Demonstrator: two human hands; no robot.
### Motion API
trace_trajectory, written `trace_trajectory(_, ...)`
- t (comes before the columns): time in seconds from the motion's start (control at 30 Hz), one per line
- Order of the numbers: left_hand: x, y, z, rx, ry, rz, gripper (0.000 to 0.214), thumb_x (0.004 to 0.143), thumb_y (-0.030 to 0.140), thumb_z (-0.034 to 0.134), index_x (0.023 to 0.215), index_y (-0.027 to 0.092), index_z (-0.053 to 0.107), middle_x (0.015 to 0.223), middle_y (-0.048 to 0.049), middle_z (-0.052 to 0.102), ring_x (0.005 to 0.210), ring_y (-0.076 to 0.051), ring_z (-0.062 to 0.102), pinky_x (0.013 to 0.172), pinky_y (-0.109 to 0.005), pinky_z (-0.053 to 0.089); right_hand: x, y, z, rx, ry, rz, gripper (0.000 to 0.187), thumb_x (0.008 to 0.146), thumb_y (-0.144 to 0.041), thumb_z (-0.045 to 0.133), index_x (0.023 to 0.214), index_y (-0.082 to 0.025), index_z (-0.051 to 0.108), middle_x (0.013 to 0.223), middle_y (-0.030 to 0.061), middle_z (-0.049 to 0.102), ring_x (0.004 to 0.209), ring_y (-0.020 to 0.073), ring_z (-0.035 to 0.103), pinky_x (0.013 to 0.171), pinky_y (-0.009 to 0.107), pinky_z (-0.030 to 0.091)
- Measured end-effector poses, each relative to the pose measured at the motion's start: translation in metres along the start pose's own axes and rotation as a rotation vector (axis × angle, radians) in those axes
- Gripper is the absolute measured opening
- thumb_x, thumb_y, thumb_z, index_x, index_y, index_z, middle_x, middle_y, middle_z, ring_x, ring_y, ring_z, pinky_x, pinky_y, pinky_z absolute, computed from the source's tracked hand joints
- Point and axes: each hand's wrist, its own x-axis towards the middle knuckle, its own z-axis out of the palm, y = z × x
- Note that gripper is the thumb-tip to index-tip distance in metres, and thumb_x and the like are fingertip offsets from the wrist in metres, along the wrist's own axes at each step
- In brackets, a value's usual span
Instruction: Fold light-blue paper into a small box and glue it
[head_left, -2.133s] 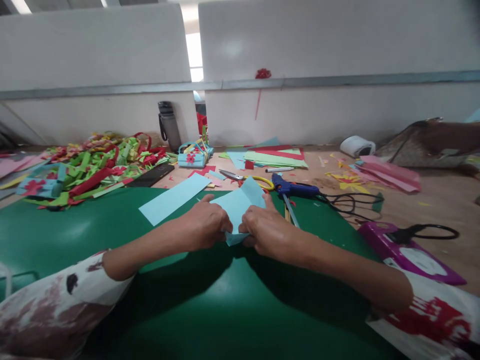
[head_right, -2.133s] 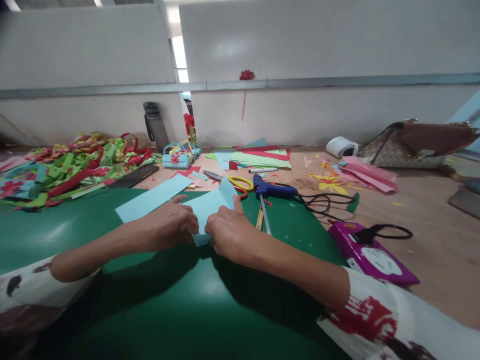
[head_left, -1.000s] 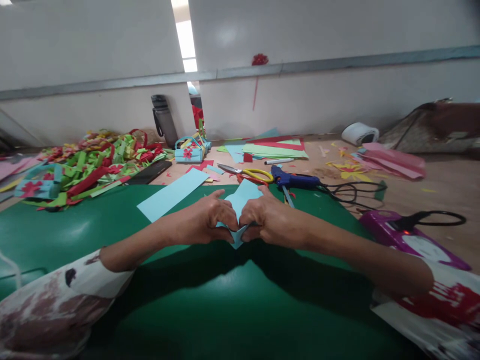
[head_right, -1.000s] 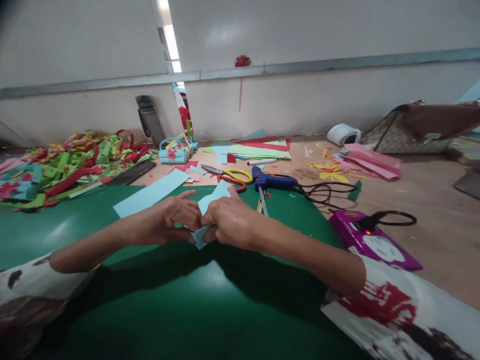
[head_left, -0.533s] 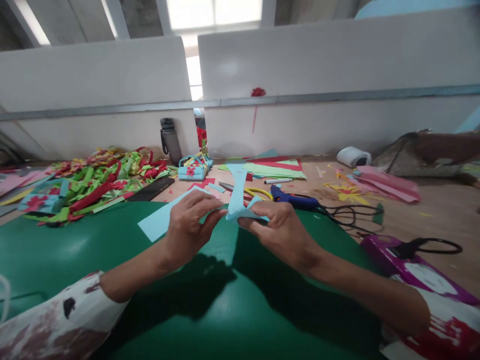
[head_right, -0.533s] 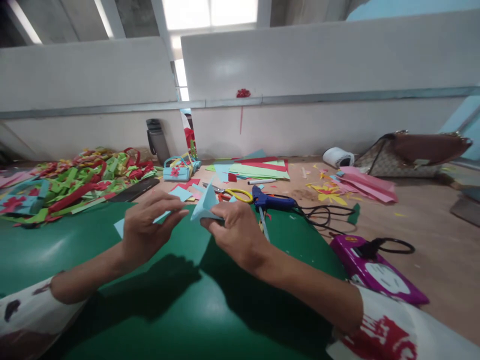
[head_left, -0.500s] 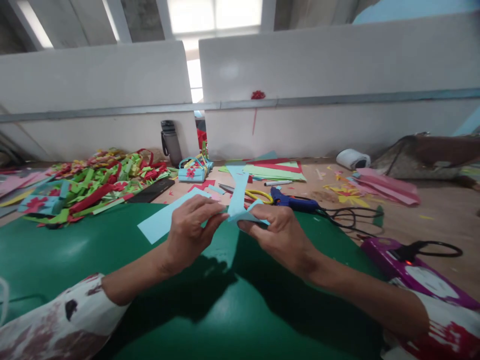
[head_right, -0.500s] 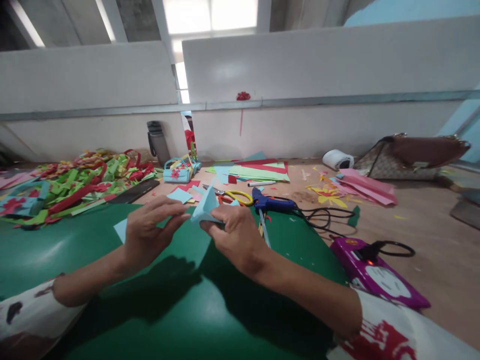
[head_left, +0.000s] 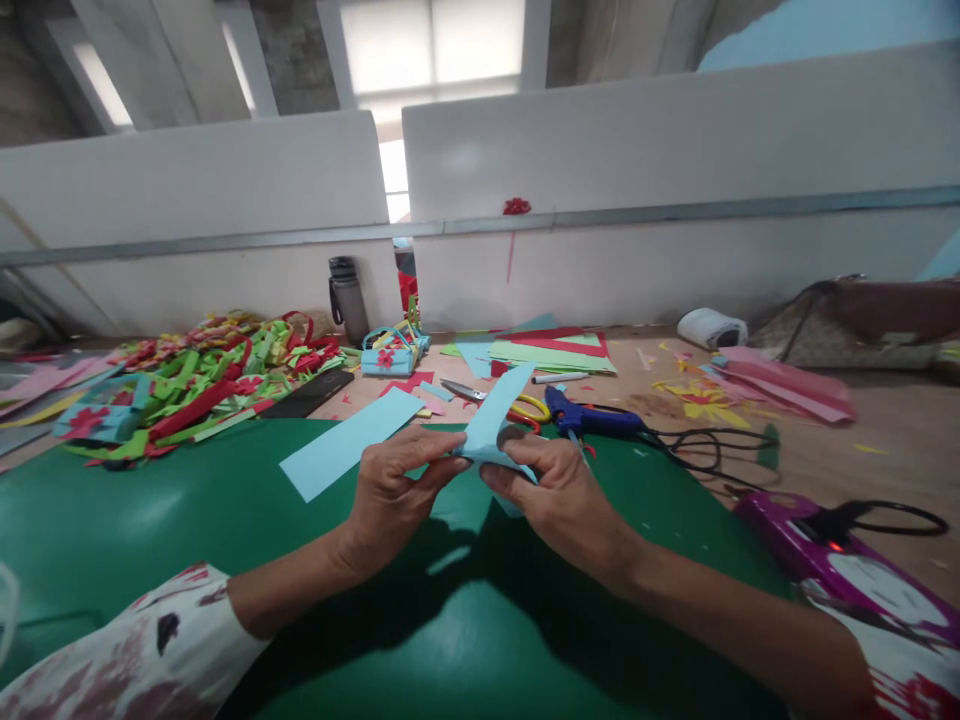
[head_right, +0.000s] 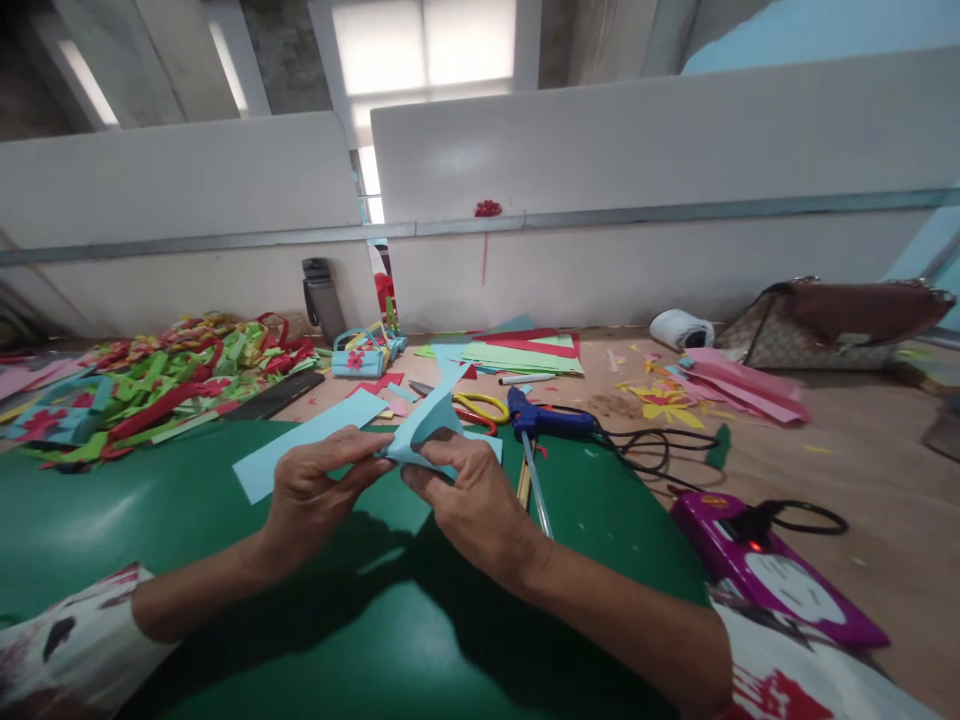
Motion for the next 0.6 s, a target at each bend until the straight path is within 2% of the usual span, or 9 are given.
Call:
trace_trajectory(0.17, -0.0020, -0.0038, 0.0002, 0.007, -0.018, 0.032, 0.022, 0.077, 0.013, 0.067, 0.097, 0.020, 0.072, 0.082, -0.0049, 0.066, 0.072, -0.014, 0.063, 0.064, -0.024, 0.053, 0.0008, 0.0005, 0.0012, 0.003, -0.034, 0.005, 0.015, 0.080, -0.015, 0.055, 0.075, -0.019, 0.069, 0.077, -0.0001, 0.062, 0.078, 0.0151, 0.055, 0.073, 0.027, 0.042)
trace_trajectory(0.3, -0.0036, -0.0050, 0.0011, -0.022, -0.016, 0.011, 0.024, 0.077, 0.015, 0.067, 0.099, 0.021, 0.071, 0.088, -0.0060, 0.065, 0.079, -0.015, 0.063, 0.069, -0.026, 0.054, 0.0010, 0.0034, 0.0017, 0.082, -0.005, -0.029, 0.019, 0.084, -0.023, 0.054, 0.089, -0.023, 0.072, 0.090, 0.0015, 0.067, 0.086, 0.0175, 0.058, 0.082, 0.031, 0.044)
trace_trajectory(0.43, -0.0040, -0.0041, 0.0020, -0.054, -0.051, -0.019, 0.023, 0.078, 0.014, 0.066, 0.099, 0.021, 0.071, 0.089, -0.0065, 0.068, 0.078, -0.015, 0.064, 0.069, -0.026, 0.055, -0.0004, 0.0028, 0.0029, 0.062, 0.001, -0.005, 0.017, 0.082, -0.024, 0.057, 0.088, -0.021, 0.073, 0.080, 0.0008, 0.068, 0.080, 0.0172, 0.058, 0.078, 0.031, 0.046)
trace_trajectory(0.6, -0.0045, -0.0032, 0.0025, -0.082, -0.065, -0.005, 0.024, 0.078, 0.012, 0.065, 0.100, 0.020, 0.071, 0.083, -0.0055, 0.067, 0.071, -0.013, 0.063, 0.062, -0.024, 0.054, -0.0013, -0.0003, 0.0051, 0.015, -0.020, 0.034, 0.015, 0.080, -0.020, 0.057, 0.073, -0.018, 0.070, 0.068, -0.0019, 0.061, 0.067, 0.0132, 0.054, 0.065, 0.026, 0.044)
